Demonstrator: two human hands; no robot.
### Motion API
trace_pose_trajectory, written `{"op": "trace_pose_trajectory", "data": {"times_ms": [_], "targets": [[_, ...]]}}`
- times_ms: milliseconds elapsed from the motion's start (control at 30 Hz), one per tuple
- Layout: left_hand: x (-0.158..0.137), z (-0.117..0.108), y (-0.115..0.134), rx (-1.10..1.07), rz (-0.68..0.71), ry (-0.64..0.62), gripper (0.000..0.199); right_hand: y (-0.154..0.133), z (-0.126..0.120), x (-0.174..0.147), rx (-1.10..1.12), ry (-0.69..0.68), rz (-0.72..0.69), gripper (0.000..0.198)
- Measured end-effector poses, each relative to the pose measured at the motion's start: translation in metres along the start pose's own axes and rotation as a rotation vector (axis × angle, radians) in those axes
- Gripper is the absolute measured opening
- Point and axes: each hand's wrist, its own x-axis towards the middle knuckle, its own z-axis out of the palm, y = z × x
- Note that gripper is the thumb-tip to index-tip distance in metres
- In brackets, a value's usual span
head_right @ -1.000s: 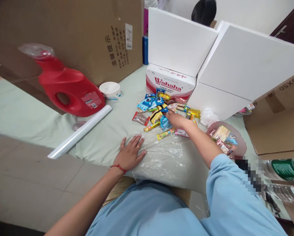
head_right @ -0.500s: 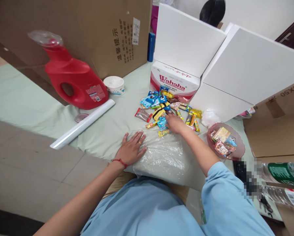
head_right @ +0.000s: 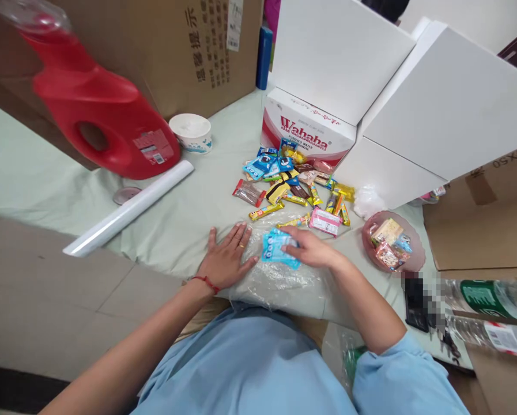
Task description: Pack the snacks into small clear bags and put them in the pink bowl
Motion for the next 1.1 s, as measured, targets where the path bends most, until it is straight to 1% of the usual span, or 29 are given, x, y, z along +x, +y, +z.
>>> {"op": "trace_pose_trajectory", "data": {"times_ms": [67,133,200,267,333,433,533,600,667,733,800,867,900,933,1000,1033,1067,1100], "targets": [[0.000,-0.001,0.000,0.002,0.008,-0.001,0.074,0.003,0.023,0.010,-0.055,-0.075,-0.025,0.052],[0.000,-0.002,0.001,0.006,0.009,-0.004,0.073,0.008,0.035,0.017,-0.139,-0.103,-0.030,0.051],[-0.001,-0.003,0.001,0.009,0.007,-0.006,0.072,0.010,0.037,0.019,-0.190,-0.081,-0.071,0.049],[-0.001,-0.002,0.000,0.010,0.006,-0.002,0.071,0.011,0.033,0.015,-0.201,-0.051,-0.134,0.047],[-0.002,-0.001,0.000,0.004,0.008,0.006,0.070,0.010,0.029,0.010,-0.216,-0.056,-0.176,0.048],[-0.002,0.000,-0.001,-0.007,0.013,0.009,0.070,0.012,0.031,0.007,-0.293,-0.038,-0.176,0.049],[-0.001,0.000,-0.001,-0.007,0.019,0.006,0.070,0.015,0.039,0.008,-0.373,0.049,-0.155,0.044],[0.000,-0.002,-0.001,-0.006,0.020,0.000,0.071,0.016,0.041,0.005,-0.372,0.113,-0.161,0.041],[0.001,-0.004,-0.002,-0.010,0.019,-0.009,0.071,0.014,0.041,-0.007,-0.332,0.204,-0.176,0.040],[0.001,-0.005,-0.005,-0.019,0.018,-0.013,0.068,0.013,0.039,-0.030,-0.272,0.262,-0.206,0.043],[0.002,-0.005,-0.008,-0.034,0.015,-0.015,0.064,0.012,0.043,-0.059,-0.223,0.254,-0.243,0.055],[0.003,-0.004,-0.011,-0.049,0.008,-0.016,0.059,0.014,0.056,-0.088,-0.225,0.234,-0.254,0.075],[0.003,-0.003,-0.012,-0.054,0.003,-0.017,0.057,0.015,0.065,-0.100,-0.248,0.235,-0.245,0.079],[0.004,-0.002,-0.013,-0.058,-0.002,-0.018,0.055,0.017,0.075,-0.109,-0.278,0.250,-0.229,0.074],[0.007,-0.001,-0.014,-0.062,-0.012,-0.019,0.052,0.019,0.091,-0.119,-0.330,0.317,-0.206,0.043],[0.008,0.000,-0.014,-0.065,-0.017,-0.019,0.051,0.019,0.095,-0.120,-0.341,0.360,-0.212,0.029],[0.009,0.000,-0.015,-0.071,-0.020,-0.017,0.051,0.019,0.095,-0.117,-0.337,0.401,-0.226,0.024],[0.010,0.000,-0.016,-0.081,-0.022,-0.010,0.050,0.017,0.092,-0.112,-0.319,0.433,-0.246,0.022]]}}
